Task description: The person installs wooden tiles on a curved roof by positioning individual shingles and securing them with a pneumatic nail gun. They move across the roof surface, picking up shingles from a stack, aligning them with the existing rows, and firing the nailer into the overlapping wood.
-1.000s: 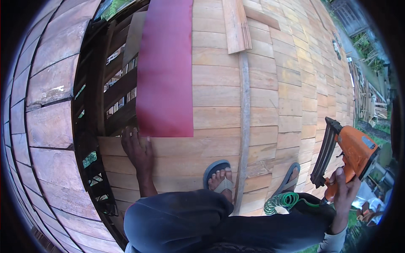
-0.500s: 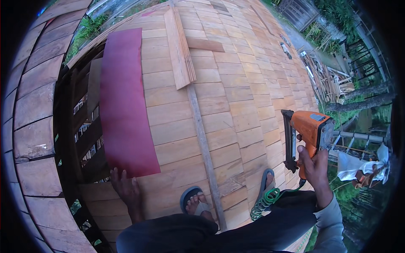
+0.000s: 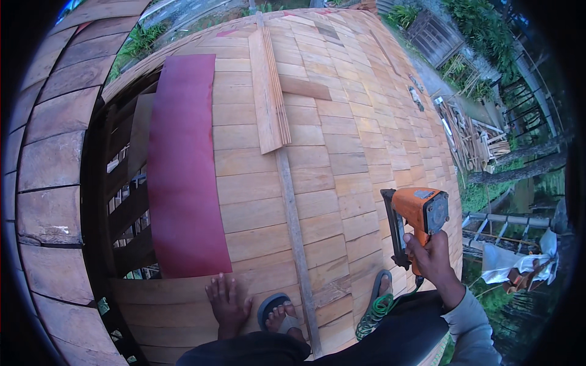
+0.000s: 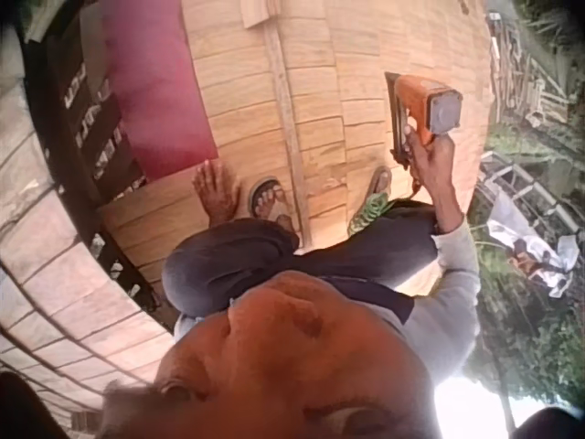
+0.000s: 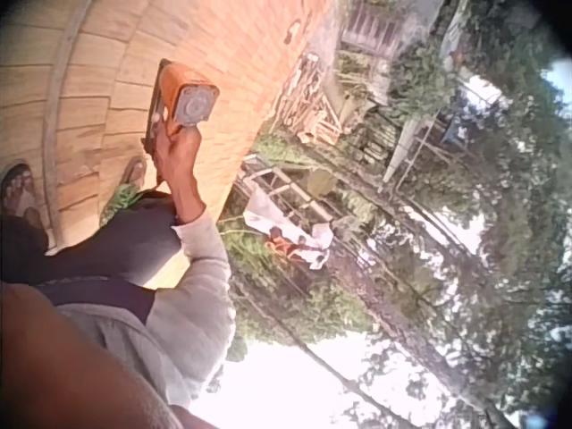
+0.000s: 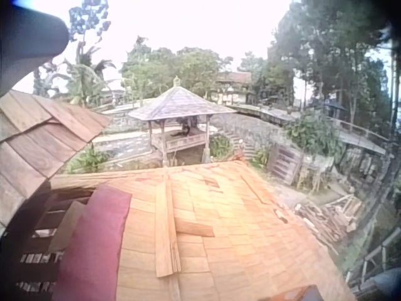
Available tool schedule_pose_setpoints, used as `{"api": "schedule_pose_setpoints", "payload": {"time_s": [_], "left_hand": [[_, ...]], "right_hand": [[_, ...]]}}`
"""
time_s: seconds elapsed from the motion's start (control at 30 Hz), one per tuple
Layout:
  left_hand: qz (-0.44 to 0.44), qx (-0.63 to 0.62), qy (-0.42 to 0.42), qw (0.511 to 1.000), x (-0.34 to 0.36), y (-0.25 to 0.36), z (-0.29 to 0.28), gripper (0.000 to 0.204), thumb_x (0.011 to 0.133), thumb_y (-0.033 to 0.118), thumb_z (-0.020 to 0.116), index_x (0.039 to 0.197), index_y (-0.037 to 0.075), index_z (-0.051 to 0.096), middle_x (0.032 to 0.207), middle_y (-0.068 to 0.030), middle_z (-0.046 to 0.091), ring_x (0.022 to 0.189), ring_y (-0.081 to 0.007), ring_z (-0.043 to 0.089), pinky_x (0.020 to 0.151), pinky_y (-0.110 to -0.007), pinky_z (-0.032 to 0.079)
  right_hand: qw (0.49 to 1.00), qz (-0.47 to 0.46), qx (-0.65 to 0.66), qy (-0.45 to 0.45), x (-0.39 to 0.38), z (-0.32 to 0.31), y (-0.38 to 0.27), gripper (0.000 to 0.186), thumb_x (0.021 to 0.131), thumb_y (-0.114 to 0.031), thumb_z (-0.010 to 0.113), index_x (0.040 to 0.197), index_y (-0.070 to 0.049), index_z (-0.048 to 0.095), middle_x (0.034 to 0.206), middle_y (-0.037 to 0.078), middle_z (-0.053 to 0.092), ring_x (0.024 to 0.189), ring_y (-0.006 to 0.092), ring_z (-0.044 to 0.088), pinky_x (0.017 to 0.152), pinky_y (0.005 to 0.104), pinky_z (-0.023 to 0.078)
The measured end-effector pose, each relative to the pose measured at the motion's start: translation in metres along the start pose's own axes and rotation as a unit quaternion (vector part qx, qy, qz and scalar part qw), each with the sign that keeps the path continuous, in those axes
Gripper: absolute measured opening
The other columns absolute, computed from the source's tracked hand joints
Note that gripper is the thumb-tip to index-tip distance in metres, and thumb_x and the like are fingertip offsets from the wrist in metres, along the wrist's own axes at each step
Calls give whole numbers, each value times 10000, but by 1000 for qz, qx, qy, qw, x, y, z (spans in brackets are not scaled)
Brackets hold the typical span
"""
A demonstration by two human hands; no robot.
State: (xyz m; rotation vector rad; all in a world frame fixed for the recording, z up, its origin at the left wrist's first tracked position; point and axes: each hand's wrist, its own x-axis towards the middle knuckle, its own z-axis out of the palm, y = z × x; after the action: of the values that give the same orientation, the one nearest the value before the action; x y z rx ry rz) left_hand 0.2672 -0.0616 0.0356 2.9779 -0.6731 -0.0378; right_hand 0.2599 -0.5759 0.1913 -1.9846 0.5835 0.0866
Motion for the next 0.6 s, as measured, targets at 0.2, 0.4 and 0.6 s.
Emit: {"api": "schedule_pose_setpoints", "payload": {"time_s": [0.2, 0.4, 0.6], "left_hand": [[-53, -21, -51, 997, 14, 2, 0, 1086, 789, 656, 778, 1602, 56, 379, 1707, -272, 246, 1600, -469, 189, 1275, -672, 133], [-90, -99, -48, 990, 39, 17, -18, 1088, 780, 688, 769, 1588, 52, 417, 1722, -245, 240, 1623, -426, 142, 1285, -658, 97], [-253, -493, -52, 830, 30, 68, -113, 682, 930, 172, 768, 1524, -23, 493, 1526, -248, 547, 1482, -365, 473, 1258, -506, 306]], "right_hand": [[998, 28, 46, -34, 9, 43, -10, 253, 1022, -188, 712, 1098, 43, 644, 708, 28, 642, 613, 104, 606, 572, 298, 525], [993, 82, 88, 9, -21, 81, -9, 301, 999, -220, 741, 1130, 21, 617, 743, 83, 698, 622, 163, 689, 565, 336, 548], [990, 70, -110, 58, 29, 104, 32, 528, 971, -320, 731, 1295, 42, 524, 944, 313, 724, 910, 514, 714, 772, 550, 573]]}}
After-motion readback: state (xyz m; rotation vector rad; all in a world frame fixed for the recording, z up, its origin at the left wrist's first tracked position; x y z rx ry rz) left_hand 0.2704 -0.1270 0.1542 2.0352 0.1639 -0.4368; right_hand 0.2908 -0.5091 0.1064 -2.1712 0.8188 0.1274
